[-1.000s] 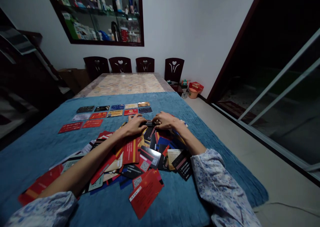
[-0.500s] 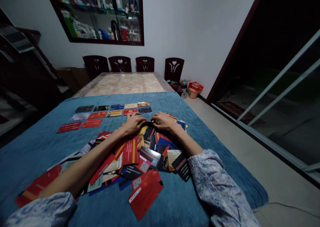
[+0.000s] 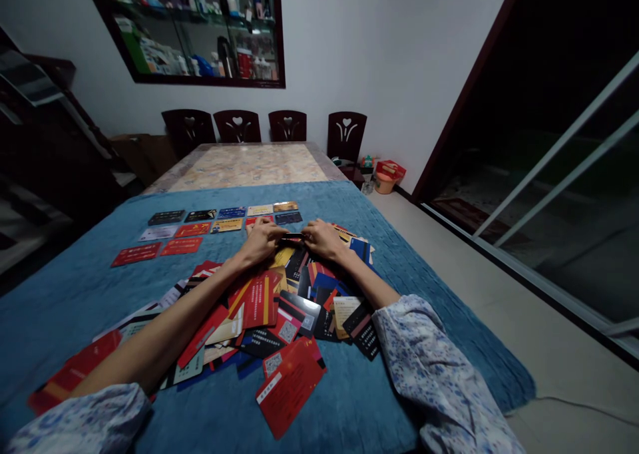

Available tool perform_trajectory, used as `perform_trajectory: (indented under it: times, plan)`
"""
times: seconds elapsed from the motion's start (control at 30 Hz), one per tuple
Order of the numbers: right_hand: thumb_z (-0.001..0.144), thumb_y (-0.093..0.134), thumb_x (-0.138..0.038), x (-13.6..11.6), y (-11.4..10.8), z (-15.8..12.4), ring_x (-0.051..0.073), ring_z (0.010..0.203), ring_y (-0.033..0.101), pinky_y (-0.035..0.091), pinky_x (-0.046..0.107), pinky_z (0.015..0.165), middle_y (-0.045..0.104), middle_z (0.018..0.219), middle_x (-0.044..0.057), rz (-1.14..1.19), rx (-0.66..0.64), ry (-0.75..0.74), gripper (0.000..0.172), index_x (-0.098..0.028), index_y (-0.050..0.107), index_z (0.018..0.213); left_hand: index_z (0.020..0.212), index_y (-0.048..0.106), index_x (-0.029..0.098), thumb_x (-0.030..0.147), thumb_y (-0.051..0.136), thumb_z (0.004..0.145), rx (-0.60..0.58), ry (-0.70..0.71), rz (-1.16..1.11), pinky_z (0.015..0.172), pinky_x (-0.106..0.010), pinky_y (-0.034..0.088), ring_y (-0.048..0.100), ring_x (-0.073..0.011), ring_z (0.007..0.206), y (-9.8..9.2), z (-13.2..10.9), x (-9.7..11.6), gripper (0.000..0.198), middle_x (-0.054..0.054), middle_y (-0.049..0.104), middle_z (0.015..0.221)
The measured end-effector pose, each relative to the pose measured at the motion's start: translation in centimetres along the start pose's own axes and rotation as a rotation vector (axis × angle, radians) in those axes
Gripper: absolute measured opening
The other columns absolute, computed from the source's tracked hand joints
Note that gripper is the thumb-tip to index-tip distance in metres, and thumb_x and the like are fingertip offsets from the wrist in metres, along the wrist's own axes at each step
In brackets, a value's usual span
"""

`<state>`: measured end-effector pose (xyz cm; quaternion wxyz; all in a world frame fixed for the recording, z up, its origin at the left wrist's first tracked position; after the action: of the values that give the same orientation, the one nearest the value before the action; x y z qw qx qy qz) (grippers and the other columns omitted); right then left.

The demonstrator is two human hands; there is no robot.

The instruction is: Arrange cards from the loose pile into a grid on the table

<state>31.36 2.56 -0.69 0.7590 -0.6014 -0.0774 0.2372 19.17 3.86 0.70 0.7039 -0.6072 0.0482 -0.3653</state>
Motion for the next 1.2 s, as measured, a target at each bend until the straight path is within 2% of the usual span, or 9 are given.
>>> perform_trajectory:
  times: [0.13, 0.33, 0.47, 0.63, 0.8, 1.0, 1.2]
  plan:
    - [0.092, 0.053, -0.021, 0.4, -0.6, 0.0, 0.021, 0.088, 0.052, 0.038, 0.031, 0.079, 0.065, 0.092, 0.009, 0.051, 0.083, 0.02, 0.02, -0.016, 0.073, 0.094, 0.114, 0.076, 0.033, 0.012, 0.049, 0.084, 0.035, -0.012, -0.019, 0.097, -0.055, 0.031, 0.046, -0.0316, 0.113, -0.3, 0.0, -0.3, 0.045, -0.005, 0.076, 0.108]
    - [0.093, 0.055, -0.027, 0.7, -2.2, -0.2, 0.022, 0.09, 0.052, 0.04, 0.033, 0.079, 0.063, 0.094, 0.009, 0.112, 0.246, 0.016, 0.019, -0.018, 0.072, 0.094, 0.11, 0.078, 0.024, 0.014, 0.051, 0.086, 0.092, -0.04, -0.015, 0.097, -0.05, 0.033, 0.048, -0.0307, 0.113, -0.6, 0.1, -0.6, 0.038, -0.008, 0.076, 0.108]
    - [0.09, 0.057, -0.026, 0.4, -3.0, -0.2, 0.024, 0.095, 0.053, 0.042, 0.035, 0.082, 0.064, 0.099, 0.01, 0.116, 0.306, -0.01, 0.018, -0.018, 0.072, 0.097, 0.109, 0.078, 0.023, 0.014, 0.054, 0.085, 0.131, -0.039, -0.022, 0.097, -0.048, 0.035, 0.051, -0.03, 0.112, -1.1, 0.0, -0.3, 0.035, -0.009, 0.075, 0.108]
    - [0.089, 0.057, -0.024, 0.0, -3.6, -0.3, 0.025, 0.1, 0.054, 0.043, 0.036, 0.087, 0.069, 0.1, 0.01, 0.122, 0.33, -0.03, 0.018, -0.019, 0.071, 0.1, 0.118, 0.073, 0.022, 0.013, 0.056, 0.084, 0.161, -0.028, -0.021, 0.099, -0.048, 0.036, 0.054, -0.0289, 0.112, -1.6, -0.1, 0.0, 0.039, -0.009, 0.073, 0.108]
    - [0.093, 0.056, -0.024, -0.7, -3.8, -0.2, 0.023, 0.098, 0.058, 0.039, 0.036, 0.09, 0.072, 0.1, 0.01, 0.05, 0.344, -0.02, 0.017, -0.019, 0.071, 0.102, 0.118, 0.072, 0.021, 0.014, 0.059, 0.086, 0.199, 0.027, -0.049, 0.1, -0.047, 0.036, 0.056, -0.0279, 0.111, -2.1, -0.3, 0.9, 0.036, -0.007, 0.075, 0.109]
    - [0.098, 0.053, -0.025, -1.8, -3.4, 0.1, 0.023, 0.096, 0.054, 0.032, 0.036, 0.087, 0.075, 0.096, 0.008, -0.047, 0.324, -0.037, 0.02, -0.023, 0.073, 0.102, 0.099, 0.076, 0.021, 0.016, 0.059, 0.088, 0.246, 0.087, -0.041, 0.095, -0.044, 0.036, 0.057, -0.0262, 0.107, -2.3, -0.5, 1.5, 0.021, -0.007, 0.076, 0.1]
    - [0.097, 0.055, -0.026, -2.2, -2.9, 0.3, 0.024, 0.097, 0.053, 0.031, 0.036, 0.085, 0.075, 0.098, 0.009, -0.041, 0.292, -0.033, 0.019, -0.022, 0.073, 0.103, 0.094, 0.077, 0.02, 0.013, 0.058, 0.086, 0.227, 0.057, -0.03, 0.094, -0.044, 0.039, 0.058, -0.0259, 0.102, -2.0, -0.3, 0.9, 0.022, -0.007, 0.075, 0.094]
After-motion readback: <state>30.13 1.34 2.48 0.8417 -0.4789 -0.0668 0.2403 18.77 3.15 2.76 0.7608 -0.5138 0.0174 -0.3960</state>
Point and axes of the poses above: each hand's wrist, its own z-axis towards the middle knuckle, its own y-axis out of the palm, x = y × z, the point moved 10 cm from there along z, towards the middle knuckle
